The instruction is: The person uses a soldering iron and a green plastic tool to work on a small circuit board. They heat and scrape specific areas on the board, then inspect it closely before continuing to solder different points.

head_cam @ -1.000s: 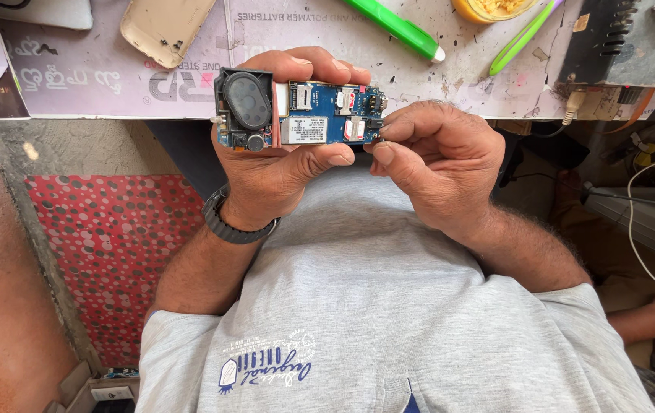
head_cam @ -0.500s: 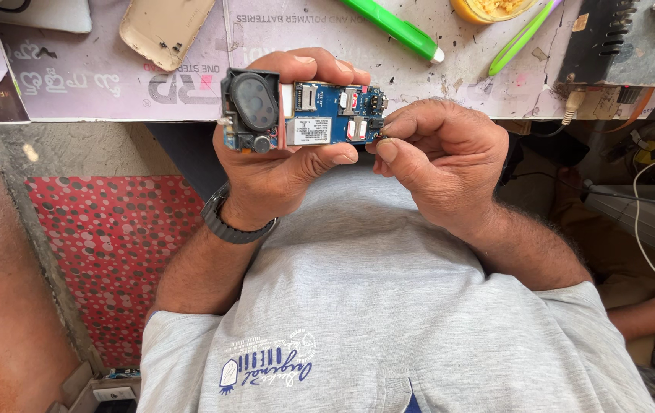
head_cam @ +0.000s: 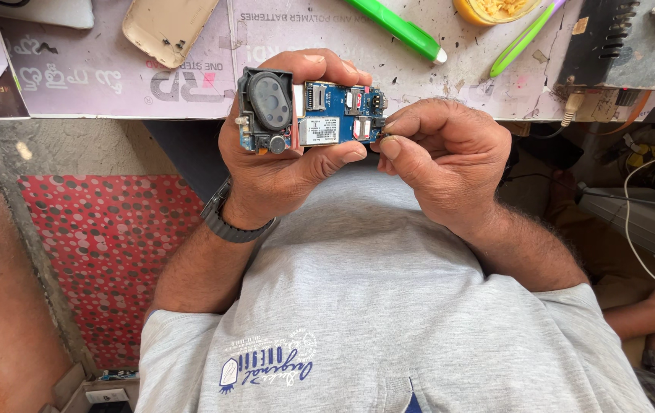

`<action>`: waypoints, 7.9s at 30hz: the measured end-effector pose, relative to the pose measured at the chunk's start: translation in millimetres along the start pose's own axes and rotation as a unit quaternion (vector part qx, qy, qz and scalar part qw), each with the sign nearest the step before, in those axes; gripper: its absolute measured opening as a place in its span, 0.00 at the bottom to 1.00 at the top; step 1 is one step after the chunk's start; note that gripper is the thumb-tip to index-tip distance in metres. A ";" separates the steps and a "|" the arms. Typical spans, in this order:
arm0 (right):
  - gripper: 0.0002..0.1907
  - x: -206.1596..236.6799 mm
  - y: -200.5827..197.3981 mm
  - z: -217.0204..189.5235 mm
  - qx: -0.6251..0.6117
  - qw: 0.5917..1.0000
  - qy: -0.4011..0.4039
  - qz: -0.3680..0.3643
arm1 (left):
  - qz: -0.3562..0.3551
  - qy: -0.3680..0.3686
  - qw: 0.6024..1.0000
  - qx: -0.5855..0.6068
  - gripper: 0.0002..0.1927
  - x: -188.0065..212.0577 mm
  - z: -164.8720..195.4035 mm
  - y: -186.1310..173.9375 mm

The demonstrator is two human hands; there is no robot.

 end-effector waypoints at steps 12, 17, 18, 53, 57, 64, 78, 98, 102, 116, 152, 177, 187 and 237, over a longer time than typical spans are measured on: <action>0.05 3.0 -3.8 6.6 0.000 1.000 0.010 0.015 | -0.009 0.007 1.000 -0.011 0.33 -2.1 0.1 1.1; 0.05 4.0 -4.0 7.6 -0.008 1.000 0.011 0.020 | -0.009 0.014 1.000 -0.013 0.33 -1.3 1.7 1.9; 0.05 3.8 -3.9 7.6 -0.011 1.000 0.010 0.020 | -0.009 0.015 1.000 -0.015 0.34 -1.1 1.9 1.9; 0.12 34.1 -34.2 -67.3 0.175 0.971 -0.155 -0.042 | 0.103 -0.080 0.991 0.003 0.30 13.8 -13.7 -14.2; 0.14 67.3 -103.7 -165.2 0.334 0.855 -0.396 0.027 | 0.101 -0.105 0.989 0.001 0.26 5.8 -22.6 -17.1; 0.12 73.9 -219.0 -157.2 0.660 0.751 0.024 -0.013 | 0.118 -0.155 0.980 0.046 0.24 8.5 -19.9 -20.9; 0.11 83.2 -237.0 -129.3 0.383 0.911 0.143 -0.047 | 0.138 -0.144 0.980 -0.003 0.22 2.7 0.3 -25.3; 0.14 30.0 -36.9 -86.9 0.060 0.962 -0.250 -0.096 | 0.081 -0.183 0.980 0.019 0.17 -8.3 -4.9 -33.8; 0.14 15.0 4.6 -63.2 0.105 0.952 -0.260 -0.120 | 0.084 -0.150 0.979 -0.111 0.09 -7.7 -7.4 -47.5; 0.15 -19.9 25.1 -25.9 0.173 0.938 -0.269 -0.132 | 0.187 -0.157 0.949 -0.201 0.25 -12.2 -5.1 -71.2; 0.14 -64.6 26.7 -2.0 0.178 0.951 -0.178 -0.182 | 0.117 -0.143 0.940 -0.286 0.27 -44.6 -8.5 -81.2; 0.14 -68.6 29.1 -2.9 0.193 0.949 -0.164 -0.186 | 0.115 -0.134 0.938 -0.298 0.25 -45.4 -11.4 -82.0; 0.13 -67.1 23.0 1.3 0.172 0.956 -0.154 -0.179 | 0.109 -0.137 0.940 -0.293 0.23 -45.8 -11.5 -82.0; 0.12 -64.1 17.7 6.1 0.187 0.957 -0.138 -0.173 | 0.120 -0.165 0.943 -0.263 0.23 -45.5 -20.6 -82.6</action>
Point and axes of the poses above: each hand's wrist, its own x-axis away from the middle knuckle, its own y-axis out of the palm, z = x × y, the point moved 10 cm from there along -x, towards the middle knuckle, and after that the axes turned 10 degrees about -y, right-handed, at the moved point
